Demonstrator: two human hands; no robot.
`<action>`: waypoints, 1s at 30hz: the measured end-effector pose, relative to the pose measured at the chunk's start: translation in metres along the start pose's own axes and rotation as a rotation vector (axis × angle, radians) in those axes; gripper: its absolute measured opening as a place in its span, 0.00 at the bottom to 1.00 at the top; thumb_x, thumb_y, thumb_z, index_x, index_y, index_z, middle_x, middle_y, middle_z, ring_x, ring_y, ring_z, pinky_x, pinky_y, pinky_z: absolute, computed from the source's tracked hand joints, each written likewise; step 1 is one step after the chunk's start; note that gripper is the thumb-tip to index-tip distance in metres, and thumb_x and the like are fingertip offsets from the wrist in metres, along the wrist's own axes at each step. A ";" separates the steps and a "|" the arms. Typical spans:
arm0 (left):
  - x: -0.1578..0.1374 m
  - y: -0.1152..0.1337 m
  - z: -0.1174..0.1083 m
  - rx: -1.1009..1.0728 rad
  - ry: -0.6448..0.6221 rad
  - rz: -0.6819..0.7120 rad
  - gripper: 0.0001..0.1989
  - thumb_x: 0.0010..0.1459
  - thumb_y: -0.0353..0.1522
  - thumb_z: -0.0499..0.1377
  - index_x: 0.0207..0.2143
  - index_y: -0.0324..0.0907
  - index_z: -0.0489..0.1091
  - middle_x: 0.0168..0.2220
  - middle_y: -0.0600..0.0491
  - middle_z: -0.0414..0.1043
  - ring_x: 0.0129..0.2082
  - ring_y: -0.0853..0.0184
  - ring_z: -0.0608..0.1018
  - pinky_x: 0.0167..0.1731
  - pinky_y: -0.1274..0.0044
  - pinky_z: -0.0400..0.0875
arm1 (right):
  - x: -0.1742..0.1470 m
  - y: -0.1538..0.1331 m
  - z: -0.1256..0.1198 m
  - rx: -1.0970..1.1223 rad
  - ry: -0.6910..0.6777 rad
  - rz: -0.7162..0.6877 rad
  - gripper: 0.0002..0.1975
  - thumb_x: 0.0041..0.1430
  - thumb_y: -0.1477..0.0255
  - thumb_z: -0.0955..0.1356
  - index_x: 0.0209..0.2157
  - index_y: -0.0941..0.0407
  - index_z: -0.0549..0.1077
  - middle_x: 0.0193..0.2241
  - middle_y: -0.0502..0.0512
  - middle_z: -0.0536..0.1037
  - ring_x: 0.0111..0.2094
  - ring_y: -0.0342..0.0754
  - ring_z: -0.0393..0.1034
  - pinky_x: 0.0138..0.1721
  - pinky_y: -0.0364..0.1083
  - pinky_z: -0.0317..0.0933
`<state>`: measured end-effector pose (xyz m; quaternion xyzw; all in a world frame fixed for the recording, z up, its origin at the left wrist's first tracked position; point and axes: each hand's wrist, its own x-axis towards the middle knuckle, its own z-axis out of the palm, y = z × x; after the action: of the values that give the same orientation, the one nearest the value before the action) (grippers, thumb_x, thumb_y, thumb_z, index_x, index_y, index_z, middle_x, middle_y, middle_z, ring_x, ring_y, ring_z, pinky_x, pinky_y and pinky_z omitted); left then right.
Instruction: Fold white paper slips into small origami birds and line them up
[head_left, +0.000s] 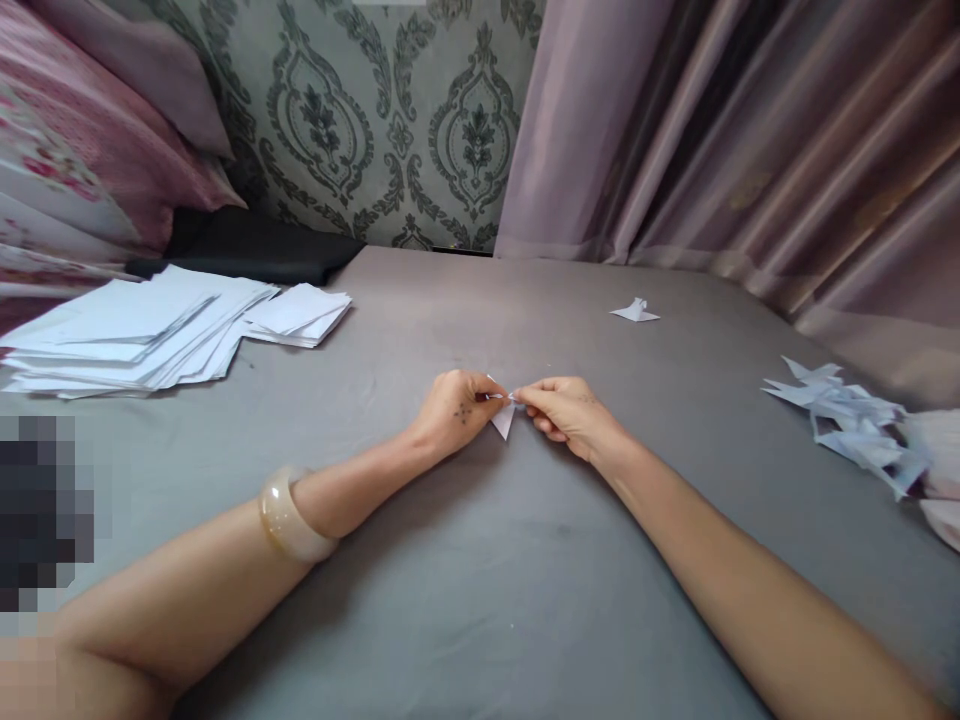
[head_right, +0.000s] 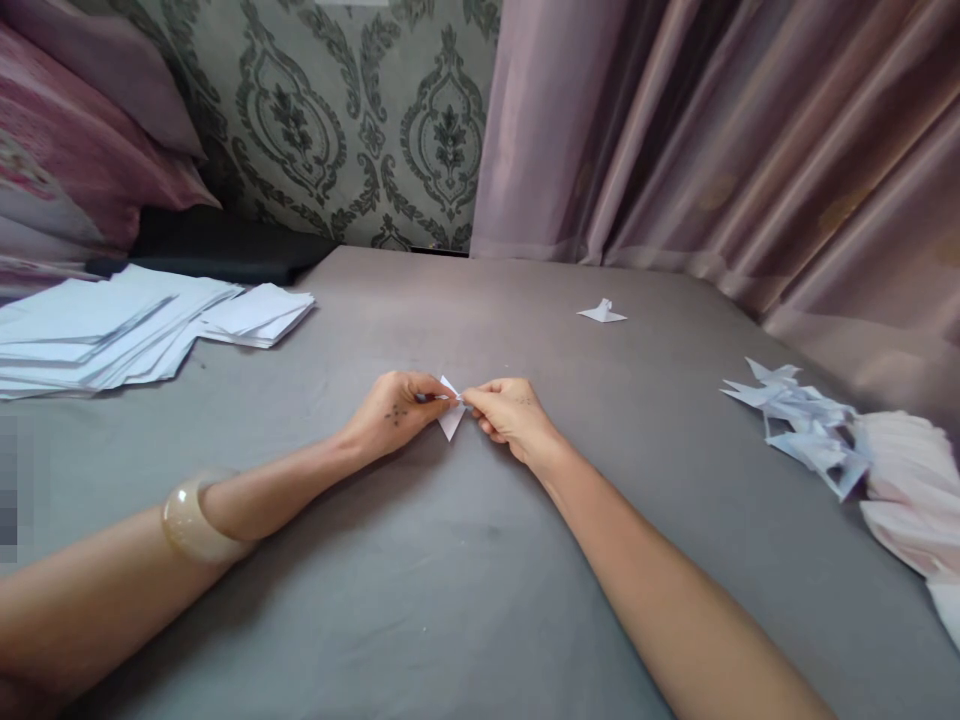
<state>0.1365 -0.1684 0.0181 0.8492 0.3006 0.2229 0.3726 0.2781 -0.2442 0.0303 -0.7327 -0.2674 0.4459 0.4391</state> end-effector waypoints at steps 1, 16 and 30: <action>0.000 0.001 0.000 -0.010 0.001 -0.019 0.11 0.55 0.32 0.57 0.32 0.39 0.79 0.25 0.54 0.76 0.26 0.70 0.73 0.28 0.80 0.63 | -0.001 0.000 0.000 0.009 0.005 0.001 0.08 0.48 0.75 0.69 0.20 0.58 0.66 0.14 0.44 0.63 0.12 0.32 0.50 0.09 0.35 0.38; 0.014 -0.014 -0.005 -0.048 0.299 -0.224 0.13 0.54 0.36 0.56 0.31 0.38 0.77 0.22 0.54 0.70 0.24 0.69 0.71 0.27 0.78 0.62 | 0.003 0.005 0.000 0.193 0.056 -0.129 0.04 0.55 0.73 0.67 0.28 0.59 0.70 0.23 0.47 0.67 0.14 0.33 0.55 0.10 0.36 0.43; 0.011 -0.023 -0.012 0.321 0.275 -0.162 0.08 0.51 0.33 0.59 0.26 0.38 0.75 0.37 0.46 0.70 0.42 0.60 0.71 0.48 0.69 0.65 | -0.008 0.008 0.002 0.048 0.064 -0.225 0.05 0.55 0.71 0.66 0.29 0.59 0.69 0.15 0.42 0.65 0.11 0.34 0.51 0.12 0.37 0.45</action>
<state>0.1293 -0.1419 0.0099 0.8323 0.4475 0.2551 0.2049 0.2724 -0.2535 0.0264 -0.7012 -0.3231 0.3764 0.5120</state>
